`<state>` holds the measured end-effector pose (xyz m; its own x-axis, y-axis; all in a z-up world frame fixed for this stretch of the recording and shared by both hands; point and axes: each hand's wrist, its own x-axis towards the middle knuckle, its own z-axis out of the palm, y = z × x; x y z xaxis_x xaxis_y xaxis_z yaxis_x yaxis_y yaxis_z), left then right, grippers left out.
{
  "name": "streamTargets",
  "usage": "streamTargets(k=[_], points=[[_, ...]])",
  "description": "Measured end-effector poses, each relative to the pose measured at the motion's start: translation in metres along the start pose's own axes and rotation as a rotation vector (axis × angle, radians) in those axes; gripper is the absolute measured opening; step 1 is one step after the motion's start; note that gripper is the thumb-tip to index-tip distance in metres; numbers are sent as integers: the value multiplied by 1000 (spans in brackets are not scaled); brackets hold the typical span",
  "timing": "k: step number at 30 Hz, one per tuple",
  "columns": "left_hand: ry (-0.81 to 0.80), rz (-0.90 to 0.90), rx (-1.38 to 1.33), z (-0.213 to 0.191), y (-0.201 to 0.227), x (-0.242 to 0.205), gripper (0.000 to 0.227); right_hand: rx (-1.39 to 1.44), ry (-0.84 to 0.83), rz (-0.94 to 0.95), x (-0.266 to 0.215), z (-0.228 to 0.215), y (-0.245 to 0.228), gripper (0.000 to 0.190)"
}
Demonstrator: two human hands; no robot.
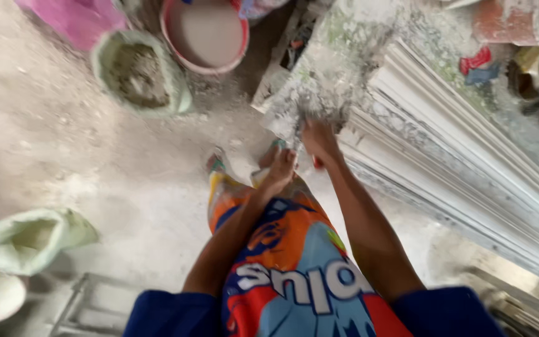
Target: The person uses a scraper to clean excess material from decorative gypsum molding, then walks to a staging area to open bags of gypsum casting powder using a knife, pouring the powder into a bucket.
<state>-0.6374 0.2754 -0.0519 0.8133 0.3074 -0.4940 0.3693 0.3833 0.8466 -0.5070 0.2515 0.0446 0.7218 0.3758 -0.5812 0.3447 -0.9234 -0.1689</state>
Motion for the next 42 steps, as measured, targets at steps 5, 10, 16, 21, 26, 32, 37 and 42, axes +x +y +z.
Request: streamTargets(k=[5, 10, 16, 21, 26, 32, 37, 42], points=[[0, 500, 255, -5, -4, 0, 32, 17, -127, 40, -73, 2, -40, 51], [-2, 53, 58, -19, 4, 3, 47, 214, 32, 43, -37, -15, -22, 56], [-19, -20, 41, -35, -8, -6, 41, 157, 2, 85, -124, 24, -22, 52], [13, -167, -195, -27, 9, -23, 36, 115, 3, 23, -87, 10, -49, 51], [-11, -438, -353, -23, 20, -20, 37, 317, 116, 137, -56, -31, -36, 56], [-31, -474, -506, -16, 10, -3, 39, 87, -79, 91, -81, 30, -23, 49], [-85, -447, -480, -27, 16, -15, 39, 98, 79, 148, -10, -31, -25, 51], [37, -111, -304, -15, 12, -18, 51, 308, 92, 196, -84, -81, -51, 56]])
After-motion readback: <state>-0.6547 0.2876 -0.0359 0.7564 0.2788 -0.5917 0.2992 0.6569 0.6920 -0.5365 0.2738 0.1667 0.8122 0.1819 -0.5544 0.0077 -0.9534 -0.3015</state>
